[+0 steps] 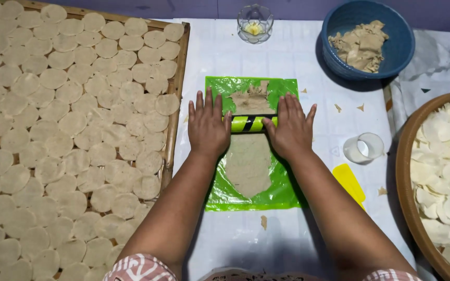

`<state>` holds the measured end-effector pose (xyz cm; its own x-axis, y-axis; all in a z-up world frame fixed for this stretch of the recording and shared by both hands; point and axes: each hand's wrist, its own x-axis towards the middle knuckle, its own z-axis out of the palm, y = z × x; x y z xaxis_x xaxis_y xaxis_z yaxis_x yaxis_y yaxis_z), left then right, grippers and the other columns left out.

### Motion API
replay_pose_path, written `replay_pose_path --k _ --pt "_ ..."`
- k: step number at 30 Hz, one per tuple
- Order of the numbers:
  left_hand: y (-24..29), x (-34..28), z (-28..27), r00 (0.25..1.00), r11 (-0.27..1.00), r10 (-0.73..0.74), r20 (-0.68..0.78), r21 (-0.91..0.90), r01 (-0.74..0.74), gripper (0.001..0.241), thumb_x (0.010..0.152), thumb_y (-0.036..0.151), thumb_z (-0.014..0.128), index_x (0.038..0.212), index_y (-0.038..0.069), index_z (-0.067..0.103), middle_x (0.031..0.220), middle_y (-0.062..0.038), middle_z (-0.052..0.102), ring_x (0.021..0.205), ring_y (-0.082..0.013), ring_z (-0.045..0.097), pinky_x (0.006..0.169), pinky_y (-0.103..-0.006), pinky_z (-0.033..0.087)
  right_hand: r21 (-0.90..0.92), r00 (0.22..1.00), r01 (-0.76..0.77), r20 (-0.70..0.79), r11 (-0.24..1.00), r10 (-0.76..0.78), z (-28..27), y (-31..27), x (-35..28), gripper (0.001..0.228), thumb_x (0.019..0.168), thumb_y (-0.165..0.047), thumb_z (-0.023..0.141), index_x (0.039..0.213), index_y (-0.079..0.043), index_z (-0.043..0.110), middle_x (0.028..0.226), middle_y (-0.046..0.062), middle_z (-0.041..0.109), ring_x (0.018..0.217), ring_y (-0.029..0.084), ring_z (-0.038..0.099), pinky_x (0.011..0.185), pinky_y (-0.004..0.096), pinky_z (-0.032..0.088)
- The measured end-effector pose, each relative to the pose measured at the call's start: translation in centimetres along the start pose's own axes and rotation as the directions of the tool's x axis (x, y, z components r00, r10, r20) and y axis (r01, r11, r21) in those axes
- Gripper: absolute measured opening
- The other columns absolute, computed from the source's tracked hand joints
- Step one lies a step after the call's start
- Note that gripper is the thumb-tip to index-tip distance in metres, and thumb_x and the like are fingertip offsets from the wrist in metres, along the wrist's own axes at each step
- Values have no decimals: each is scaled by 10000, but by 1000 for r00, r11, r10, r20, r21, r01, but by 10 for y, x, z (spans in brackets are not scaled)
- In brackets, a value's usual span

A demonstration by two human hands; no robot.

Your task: Cutting out circular dough shapes and placing them on a tray to prepare crackers.

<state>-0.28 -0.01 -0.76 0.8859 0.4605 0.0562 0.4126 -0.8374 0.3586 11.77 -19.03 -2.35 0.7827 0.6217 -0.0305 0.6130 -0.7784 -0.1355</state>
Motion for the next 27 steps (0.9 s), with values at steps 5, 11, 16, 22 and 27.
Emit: replay_pose_path --k 5,11,16,22,27 --pt "-6 75 3 994 997 -64 89 53 60 609 1081 457 266 1593 139 353 1696 -164 237 1586 -341 144 1263 -561 0 -17 999 -33 34 999 34 -2 5 67 739 1102 -622 153 1630 -122 285 1676 174 306 1570 296 240 1205 665 -78" --pt "-14 129 9 980 987 -96 174 143 71 690 1061 457 201 1627 65 150 1705 -146 -1 1548 -264 -103 1232 -528 -85 10 994 -84 72 996 83 -17 -1 114 731 1023 -620 154 1633 -217 179 1710 104 140 1564 242 54 1196 633 -34" --pt "-16 103 16 998 989 -38 59 146 29 685 1058 465 226 1625 82 193 1702 -160 50 1559 -292 -52 1227 -564 -69 -44 998 -50 36 998 52 -14 -4 92 757 1034 -610 127 1645 -163 135 1721 102 28 1569 229 -21 1200 630 -53" --pt "-5 22 6 998 999 46 -38 -11 -46 570 1100 406 332 1595 124 360 1688 -198 234 1575 -388 133 1241 -604 54 57 981 93 -176 994 -82 4 -5 11 739 1092 -572 302 1610 -46 318 1652 288 276 1551 410 219 1204 662 76" --pt "-14 -23 16 996 996 84 -21 -7 -84 596 1077 447 374 1603 170 338 1684 -183 251 1566 -395 153 1243 -581 100 76 998 40 -54 996 -36 4 -9 -35 760 1066 -556 327 1641 -78 190 1695 238 168 1575 370 122 1233 600 -9"
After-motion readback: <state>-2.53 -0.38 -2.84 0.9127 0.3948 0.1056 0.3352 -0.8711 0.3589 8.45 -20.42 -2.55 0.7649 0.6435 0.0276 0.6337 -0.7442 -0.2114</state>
